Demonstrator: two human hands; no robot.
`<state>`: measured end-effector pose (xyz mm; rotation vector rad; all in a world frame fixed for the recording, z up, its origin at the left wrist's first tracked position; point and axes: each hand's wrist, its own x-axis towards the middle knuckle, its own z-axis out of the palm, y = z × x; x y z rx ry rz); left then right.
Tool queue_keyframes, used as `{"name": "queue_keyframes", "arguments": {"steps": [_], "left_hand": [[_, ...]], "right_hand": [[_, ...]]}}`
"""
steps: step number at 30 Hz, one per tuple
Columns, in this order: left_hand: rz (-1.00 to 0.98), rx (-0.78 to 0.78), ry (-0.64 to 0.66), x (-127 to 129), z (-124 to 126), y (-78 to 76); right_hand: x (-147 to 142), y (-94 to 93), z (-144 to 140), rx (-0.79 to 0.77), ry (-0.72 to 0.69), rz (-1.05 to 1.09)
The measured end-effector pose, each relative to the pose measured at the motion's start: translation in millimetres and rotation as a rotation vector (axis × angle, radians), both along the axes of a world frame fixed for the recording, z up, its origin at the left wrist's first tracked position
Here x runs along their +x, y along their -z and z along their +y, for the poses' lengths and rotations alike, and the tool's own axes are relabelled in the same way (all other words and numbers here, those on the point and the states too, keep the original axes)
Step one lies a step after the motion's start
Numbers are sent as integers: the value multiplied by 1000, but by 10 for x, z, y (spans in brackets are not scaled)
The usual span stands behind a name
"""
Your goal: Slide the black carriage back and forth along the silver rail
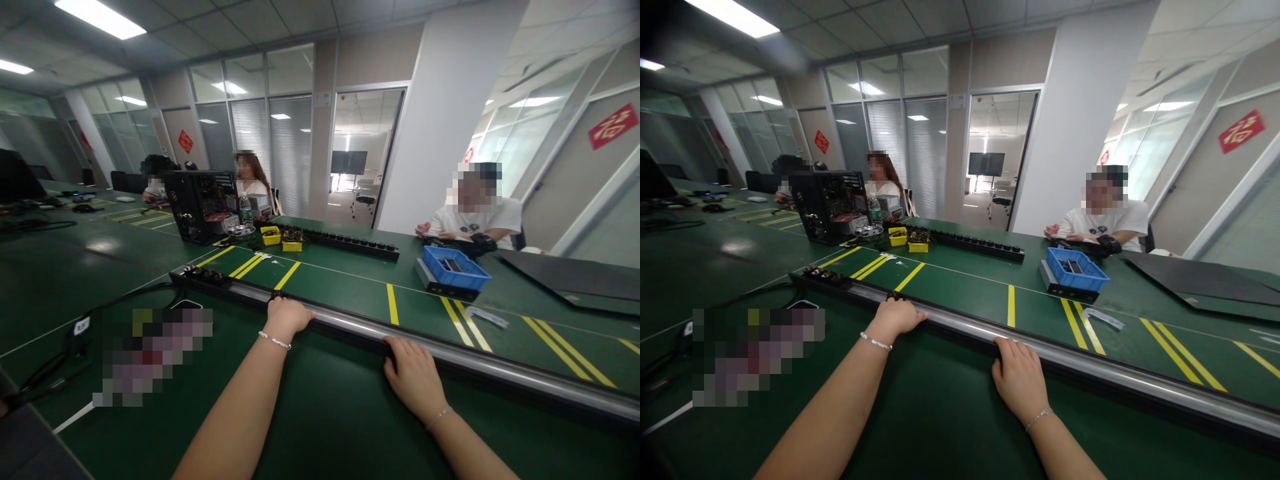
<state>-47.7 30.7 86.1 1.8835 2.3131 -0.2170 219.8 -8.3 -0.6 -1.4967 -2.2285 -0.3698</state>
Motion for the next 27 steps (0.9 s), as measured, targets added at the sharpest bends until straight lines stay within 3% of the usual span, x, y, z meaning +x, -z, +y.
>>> {"name": "queue_keyframes", "arguments": {"steps": [8, 21, 27], "left_hand": [[-16, 43, -107, -121, 78, 84], [-66, 140, -206, -41, 88, 162], [-108, 193, -261, -118, 127, 206]], "right_hand": [[7, 10, 5, 14, -1, -19], [-7, -5, -5, 13, 10, -24], [1, 10, 4, 6, 14, -24]]}}
